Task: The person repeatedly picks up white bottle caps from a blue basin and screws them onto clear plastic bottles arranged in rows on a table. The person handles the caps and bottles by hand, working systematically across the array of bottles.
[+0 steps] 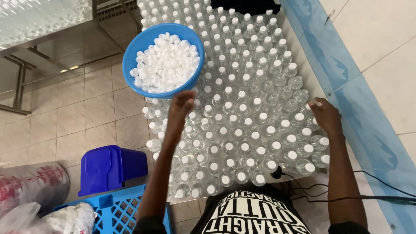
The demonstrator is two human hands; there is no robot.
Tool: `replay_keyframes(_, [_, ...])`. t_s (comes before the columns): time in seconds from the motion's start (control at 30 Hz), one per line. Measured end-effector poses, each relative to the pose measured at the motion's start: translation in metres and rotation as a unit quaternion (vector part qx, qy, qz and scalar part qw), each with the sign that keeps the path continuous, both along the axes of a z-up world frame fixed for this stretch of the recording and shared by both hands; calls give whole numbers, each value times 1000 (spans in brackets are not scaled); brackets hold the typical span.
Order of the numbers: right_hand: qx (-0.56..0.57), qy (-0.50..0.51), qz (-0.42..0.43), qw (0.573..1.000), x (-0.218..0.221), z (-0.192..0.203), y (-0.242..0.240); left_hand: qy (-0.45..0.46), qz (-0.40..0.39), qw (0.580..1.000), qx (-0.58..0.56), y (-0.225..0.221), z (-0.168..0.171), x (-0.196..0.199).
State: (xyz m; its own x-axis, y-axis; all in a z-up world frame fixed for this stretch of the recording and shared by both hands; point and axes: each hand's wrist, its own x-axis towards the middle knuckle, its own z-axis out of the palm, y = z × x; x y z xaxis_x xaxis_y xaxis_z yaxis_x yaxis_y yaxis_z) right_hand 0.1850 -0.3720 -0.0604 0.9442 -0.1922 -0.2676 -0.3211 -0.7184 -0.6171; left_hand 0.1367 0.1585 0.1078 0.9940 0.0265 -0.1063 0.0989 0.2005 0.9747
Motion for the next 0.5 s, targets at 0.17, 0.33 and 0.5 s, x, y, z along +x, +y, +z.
replay_keyframes(0.17, [-21, -149, -41, 988, -55, 74, 48, -73, 9, 898, 434, 87, -25, 130])
replay_keyframes(0.33, [41, -114, -65, 990, -108, 114, 68, -27, -229, 833, 504, 93, -39, 199])
replay_keyframes(0.5, [50, -62, -122, 989, -154, 114, 65, -64, -369, 789, 487, 76, -45, 231])
